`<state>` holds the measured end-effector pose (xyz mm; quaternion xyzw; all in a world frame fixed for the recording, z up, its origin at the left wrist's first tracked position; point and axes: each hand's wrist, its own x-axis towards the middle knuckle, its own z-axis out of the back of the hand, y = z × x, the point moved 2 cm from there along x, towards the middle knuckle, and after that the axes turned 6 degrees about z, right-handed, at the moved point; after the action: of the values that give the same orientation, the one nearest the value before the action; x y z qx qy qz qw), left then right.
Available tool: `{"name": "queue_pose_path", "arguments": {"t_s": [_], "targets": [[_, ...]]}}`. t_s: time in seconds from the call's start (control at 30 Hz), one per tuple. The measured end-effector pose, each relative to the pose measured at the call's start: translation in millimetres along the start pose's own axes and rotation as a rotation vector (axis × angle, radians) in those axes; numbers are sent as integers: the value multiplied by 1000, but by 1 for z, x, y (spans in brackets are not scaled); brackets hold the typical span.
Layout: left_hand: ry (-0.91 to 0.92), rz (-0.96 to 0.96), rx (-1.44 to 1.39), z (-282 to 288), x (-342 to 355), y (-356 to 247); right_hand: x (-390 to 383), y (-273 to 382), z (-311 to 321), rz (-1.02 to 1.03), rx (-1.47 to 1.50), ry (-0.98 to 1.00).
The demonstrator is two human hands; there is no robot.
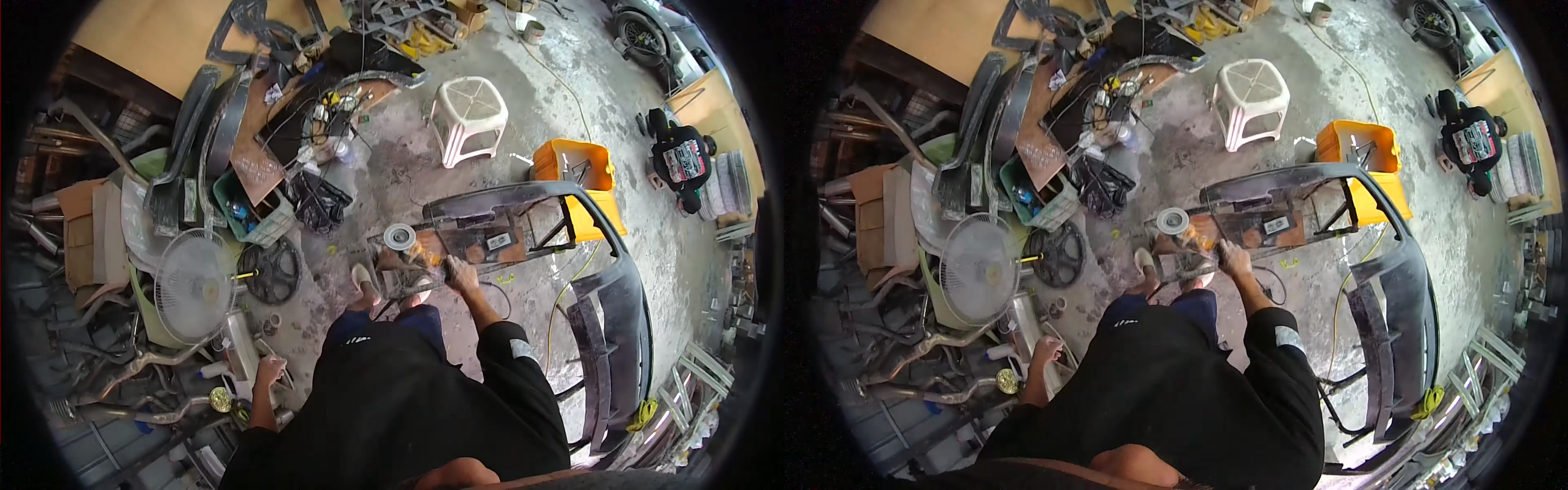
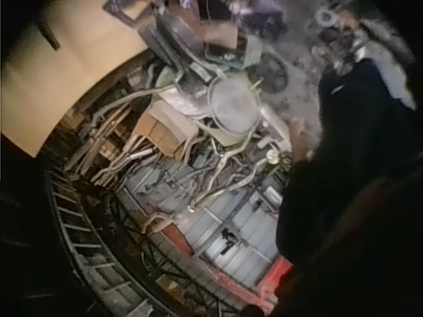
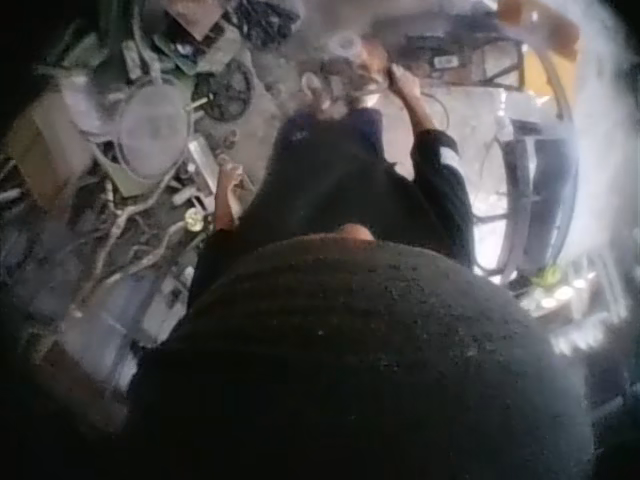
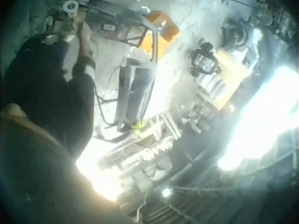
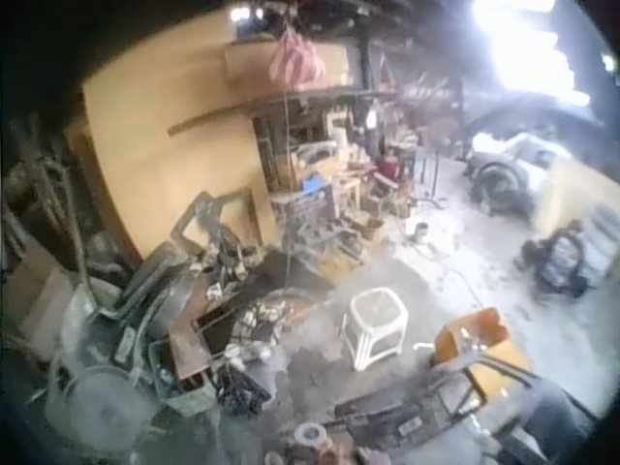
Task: Use an angle grinder to sand and smooth the surface of a plastic car bumper.
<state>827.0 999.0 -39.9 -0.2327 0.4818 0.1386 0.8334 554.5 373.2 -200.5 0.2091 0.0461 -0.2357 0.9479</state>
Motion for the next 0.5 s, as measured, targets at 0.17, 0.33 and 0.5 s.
{"name": "queue_pose_path", "arguments": {"t_s": [0.17,0.33,0.5], "targets": [[15,1,-30,-2,-3,4,11,-4,-2,-20,-36,142],[-48,41,59,2,-6,12,17,-14,-4,34,-128,173],[2,16,15,9,-6,13,24,-34,-11,45,-173,169]]}}
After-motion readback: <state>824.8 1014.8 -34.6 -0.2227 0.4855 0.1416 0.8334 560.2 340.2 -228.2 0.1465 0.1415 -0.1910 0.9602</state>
